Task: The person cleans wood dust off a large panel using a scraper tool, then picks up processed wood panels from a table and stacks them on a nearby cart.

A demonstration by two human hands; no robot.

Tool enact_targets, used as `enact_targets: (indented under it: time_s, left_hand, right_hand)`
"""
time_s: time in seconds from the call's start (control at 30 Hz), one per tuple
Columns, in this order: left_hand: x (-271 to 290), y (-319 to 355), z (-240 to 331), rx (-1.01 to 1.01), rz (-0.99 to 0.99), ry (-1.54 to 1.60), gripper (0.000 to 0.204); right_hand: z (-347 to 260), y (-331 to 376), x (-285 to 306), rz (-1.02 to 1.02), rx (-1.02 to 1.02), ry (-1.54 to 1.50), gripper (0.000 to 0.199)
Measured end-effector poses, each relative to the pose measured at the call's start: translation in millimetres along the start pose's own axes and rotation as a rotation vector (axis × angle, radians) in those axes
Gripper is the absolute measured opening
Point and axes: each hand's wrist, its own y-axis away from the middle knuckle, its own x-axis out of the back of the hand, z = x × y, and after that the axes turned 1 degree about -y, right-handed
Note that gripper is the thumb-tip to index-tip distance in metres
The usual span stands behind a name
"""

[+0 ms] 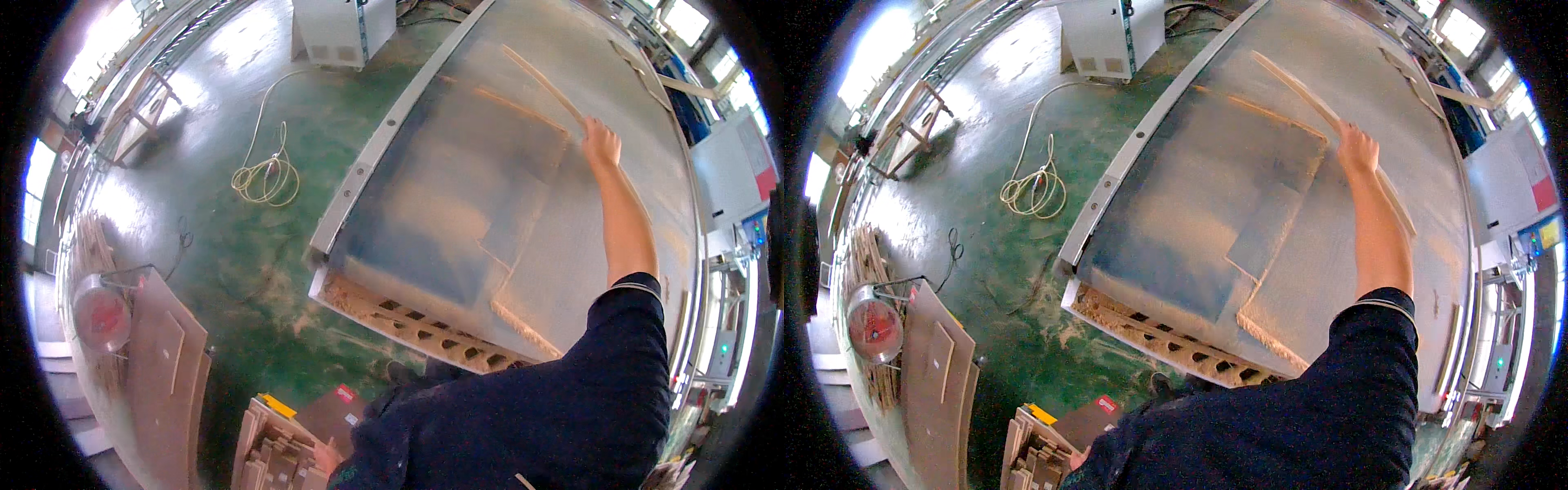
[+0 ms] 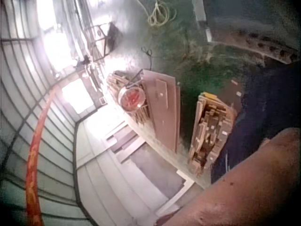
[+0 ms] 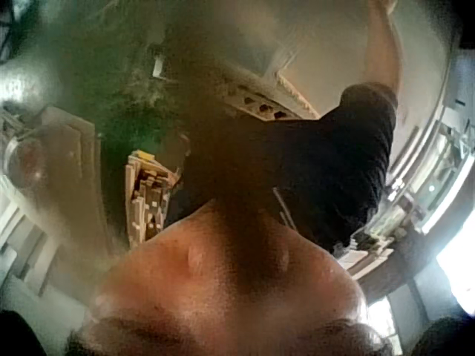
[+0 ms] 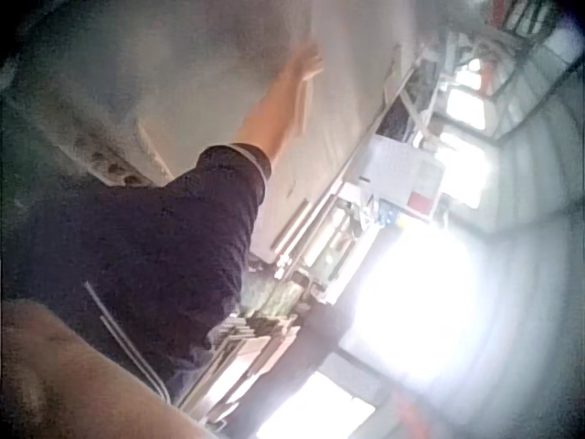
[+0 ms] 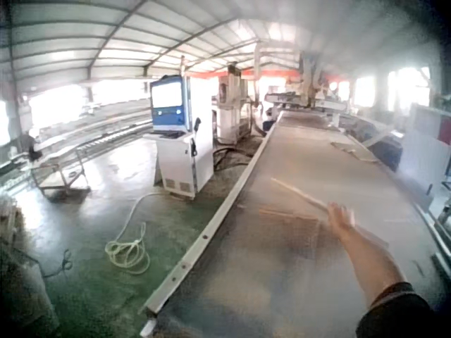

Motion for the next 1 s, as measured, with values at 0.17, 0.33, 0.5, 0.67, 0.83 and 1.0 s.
enact_targets:
  time_s: [0.17,0.33,0.5,0.67,0.83,1.0]
  left_hand:
    - [43.0,49.4,28.9,0.036,0.033,0.146,0.043]
    - [34.0,52.2,27.0,0.037,0.08,0.113,0.042]
    - [14.1,38.5,25.0,-0.038,0.196,0.156,0.039]
    - [-23.1,12.5,6.2,-0.165,0.167,0.24,0.04]
    - [-22.9,-0.9,12.6,0.018,0.046,0.343,0.038]
    - [-29.8,-30.4,6.8,-0.387,-0.023,0.459,0.034]
  right_hand:
    - [-72.5,-39.3,-26.0,-0.026,0.099,-0.038,0.031]
    - [-117.0,-26.0,-39.8,-0.03,0.293,-0.07,0.032]
    - [-113.0,33.2,-24.9,0.019,0.371,-0.119,0.031]
    - [-113.3,100.7,32.9,0.065,0.452,-0.207,0.026]
    - [-119.5,197.8,98.4,0.074,0.604,-0.361,0.02]
    - [-118.6,311.3,172.8,-0.062,0.587,-0.384,0.017]
